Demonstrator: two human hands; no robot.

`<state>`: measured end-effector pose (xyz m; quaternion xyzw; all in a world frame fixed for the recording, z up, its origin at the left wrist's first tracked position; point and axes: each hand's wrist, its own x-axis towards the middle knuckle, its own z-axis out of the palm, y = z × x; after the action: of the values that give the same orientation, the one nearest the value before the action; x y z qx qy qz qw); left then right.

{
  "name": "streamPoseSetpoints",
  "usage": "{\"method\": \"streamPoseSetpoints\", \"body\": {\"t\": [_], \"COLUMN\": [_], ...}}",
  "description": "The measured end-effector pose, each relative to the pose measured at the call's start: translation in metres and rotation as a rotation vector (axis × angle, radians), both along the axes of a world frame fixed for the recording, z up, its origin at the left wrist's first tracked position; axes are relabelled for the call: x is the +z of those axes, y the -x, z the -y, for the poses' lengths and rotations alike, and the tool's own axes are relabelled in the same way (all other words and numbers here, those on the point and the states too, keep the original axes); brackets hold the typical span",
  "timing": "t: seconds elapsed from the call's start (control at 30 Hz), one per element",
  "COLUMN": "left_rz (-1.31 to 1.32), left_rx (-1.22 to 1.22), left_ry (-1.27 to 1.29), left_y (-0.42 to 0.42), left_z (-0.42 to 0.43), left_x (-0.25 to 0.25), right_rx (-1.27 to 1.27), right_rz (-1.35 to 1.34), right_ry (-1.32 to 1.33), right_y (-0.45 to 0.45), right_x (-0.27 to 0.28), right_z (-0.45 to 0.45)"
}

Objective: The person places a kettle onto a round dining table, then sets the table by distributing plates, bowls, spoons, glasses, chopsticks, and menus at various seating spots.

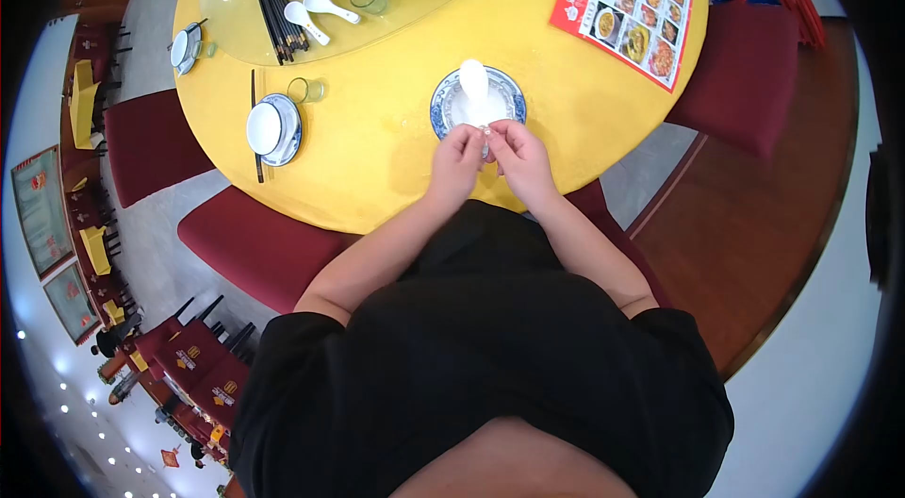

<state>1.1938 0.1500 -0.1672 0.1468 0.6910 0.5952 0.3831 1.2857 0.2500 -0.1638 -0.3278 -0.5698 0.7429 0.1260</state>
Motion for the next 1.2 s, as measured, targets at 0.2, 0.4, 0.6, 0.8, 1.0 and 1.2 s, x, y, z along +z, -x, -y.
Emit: {"method": "streamPoseSetpoints", "body": {"t": [0.2, 0.4, 0.6, 0.8, 1.0, 1.2], "left_rz": [-0.102, 0.048, 0.256, 0.364, 0.165, -0.190], "left_rx": [-0.192, -0.306, -0.345, -0.493, -0.382, 0.106], "left_ry": [0.067, 0.246, 0.348, 0.424, 0.207, 0.028], "left_y": [-0.051, -0.076, -0.083, -0.070, 0.005, 0.175], "left_z": [-0.043, -0.079, -0.080, -0.061, -0.044, -0.095], "left_x": [-0.015, -0.028, -0.013, 0.000, 0.014, -0.013], "right_rx": [-0.079, -0.087, 0.022, 0.125, 0.038, -0.049], "right_rz": [0.039, 0.161, 0.282, 0.365, 0.475, 0.086], "right_ry": [-0.094, -0.346, -0.641, -0.791, -0.746, -0.938], "right_y": [-0.050, -0.077, -0.078, -0.064, -0.030, 0.127], "right_x": [-0.024, -0.054, -0.059, -0.063, -0.039, -0.027], "right_z": [-0.038, -0.073, -0.081, -0.075, -0.085, -0.142]}}
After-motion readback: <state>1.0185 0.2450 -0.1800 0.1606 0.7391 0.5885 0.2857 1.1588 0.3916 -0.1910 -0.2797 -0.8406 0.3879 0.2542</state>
